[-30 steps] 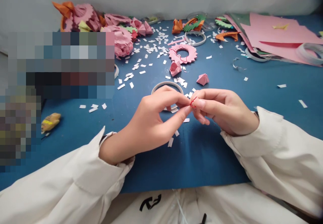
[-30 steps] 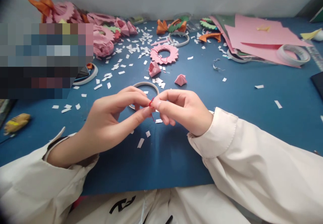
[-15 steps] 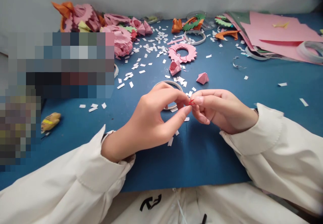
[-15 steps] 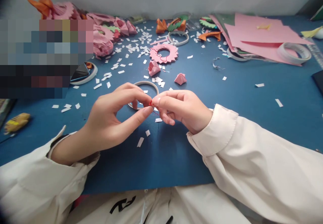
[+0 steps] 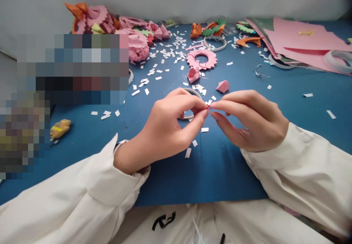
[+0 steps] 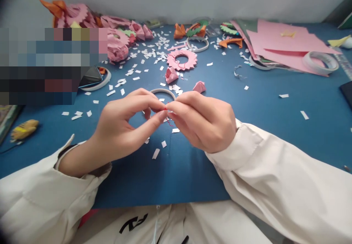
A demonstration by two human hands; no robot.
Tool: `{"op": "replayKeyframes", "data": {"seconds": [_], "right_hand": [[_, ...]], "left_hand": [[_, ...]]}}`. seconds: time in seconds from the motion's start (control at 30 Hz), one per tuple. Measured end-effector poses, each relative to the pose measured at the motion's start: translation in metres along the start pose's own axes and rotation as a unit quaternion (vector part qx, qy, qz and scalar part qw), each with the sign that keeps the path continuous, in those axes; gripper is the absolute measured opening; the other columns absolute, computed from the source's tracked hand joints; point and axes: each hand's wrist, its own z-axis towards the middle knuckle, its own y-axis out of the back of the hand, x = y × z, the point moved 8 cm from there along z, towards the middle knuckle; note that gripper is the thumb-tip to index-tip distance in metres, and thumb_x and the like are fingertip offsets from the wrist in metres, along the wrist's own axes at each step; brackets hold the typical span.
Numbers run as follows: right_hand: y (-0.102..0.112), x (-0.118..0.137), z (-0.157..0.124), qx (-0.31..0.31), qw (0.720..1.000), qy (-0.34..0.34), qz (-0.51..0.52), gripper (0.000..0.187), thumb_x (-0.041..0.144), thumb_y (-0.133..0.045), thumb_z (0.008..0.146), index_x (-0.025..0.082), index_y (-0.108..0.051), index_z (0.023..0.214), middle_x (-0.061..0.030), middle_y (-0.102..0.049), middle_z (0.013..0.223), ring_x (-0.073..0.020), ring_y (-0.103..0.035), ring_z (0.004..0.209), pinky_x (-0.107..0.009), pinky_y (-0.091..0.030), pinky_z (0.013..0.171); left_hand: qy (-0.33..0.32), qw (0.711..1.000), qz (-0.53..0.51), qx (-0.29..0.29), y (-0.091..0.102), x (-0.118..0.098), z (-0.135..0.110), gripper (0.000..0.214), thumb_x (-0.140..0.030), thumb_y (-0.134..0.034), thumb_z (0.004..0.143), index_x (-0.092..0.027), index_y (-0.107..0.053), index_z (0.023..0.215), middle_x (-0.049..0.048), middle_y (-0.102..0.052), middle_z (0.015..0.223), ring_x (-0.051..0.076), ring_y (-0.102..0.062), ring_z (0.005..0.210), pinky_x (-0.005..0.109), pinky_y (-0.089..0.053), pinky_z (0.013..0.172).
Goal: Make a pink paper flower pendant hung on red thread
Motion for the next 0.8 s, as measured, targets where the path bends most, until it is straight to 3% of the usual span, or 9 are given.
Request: {"op": "replayKeyframes", "data": {"seconds": [0.23,0.43,0.53,0.63,0.7,0.8], "right_hand": [[-0.010,-0.004,-0.004,0.025,0.999,-0.017,0.013,0.016,0.012,-0.060,0.079,0.018,-0.059,0.093,-0.0048,-0.066,0.084,-0.0114,-0.063,0.070,-0.021,-0.051,0.061],[-0.013,-0.008,-0.003,0.014,0.998,-0.051,0.030,0.011,0.009,-0.061,0.077,0.016,-0.059,0.086,-0.0047,-0.065,0.078,-0.0100,-0.061,0.063,-0.020,-0.049,0.055],[-0.014,-0.007,-0.004,0.019,0.998,-0.046,0.041,0.011,0.010,-0.061,0.077,0.017,-0.060,0.086,-0.0042,-0.064,0.078,-0.0092,-0.060,0.062,-0.020,-0.049,0.055],[-0.015,-0.008,-0.005,0.022,0.997,-0.046,0.053,0.013,0.009,-0.062,0.076,0.016,-0.061,0.086,-0.0043,-0.064,0.079,-0.0076,-0.055,0.055,-0.020,-0.048,0.052],[-0.016,-0.009,-0.006,0.023,0.997,-0.044,0.063,0.014,0.008,-0.063,0.074,0.016,-0.061,0.086,-0.0042,-0.064,0.078,-0.0068,-0.052,0.052,-0.021,-0.048,0.050],[-0.017,-0.009,-0.006,0.018,0.997,-0.039,0.069,0.016,0.007,-0.065,0.072,0.016,-0.061,0.085,-0.0043,-0.063,0.077,-0.0066,-0.050,0.051,-0.021,-0.047,0.049]], "left_hand": [[-0.029,0.997,0.053,0.042,-0.005,-0.002,0.000,0.008,-0.012,-0.054,0.082,-0.013,-0.061,0.077,0.0004,-0.060,0.069,0.011,-0.050,0.072,0.023,-0.044,0.071],[-0.014,0.986,0.118,0.120,-0.020,0.008,-0.004,0.014,-0.019,-0.047,0.086,-0.014,-0.060,0.082,0.0021,-0.060,0.074,0.015,-0.051,0.075,0.028,-0.046,0.072],[0.001,0.970,0.210,0.122,-0.011,0.004,-0.005,0.019,-0.021,-0.045,0.087,-0.012,-0.061,0.090,0.0062,-0.063,0.083,0.020,-0.054,0.085,0.033,-0.048,0.076],[-0.002,0.941,0.326,0.088,0.019,-0.010,-0.020,0.024,-0.014,-0.044,0.084,-0.011,-0.063,0.097,0.0093,-0.064,0.093,0.024,-0.055,0.090,0.039,-0.048,0.081],[0.032,0.930,0.366,0.004,0.058,-0.014,-0.043,0.027,-0.010,-0.046,0.081,-0.011,-0.064,0.100,0.0107,-0.064,0.100,0.026,-0.055,0.097,0.041,-0.045,0.088],[0.140,0.869,0.448,-0.157,0.129,-0.002,-0.102,0.030,-0.009,-0.041,0.081,-0.010,-0.065,0.099,0.0140,-0.061,0.104,0.034,-0.050,0.107,0.052,-0.034,0.098]]}}
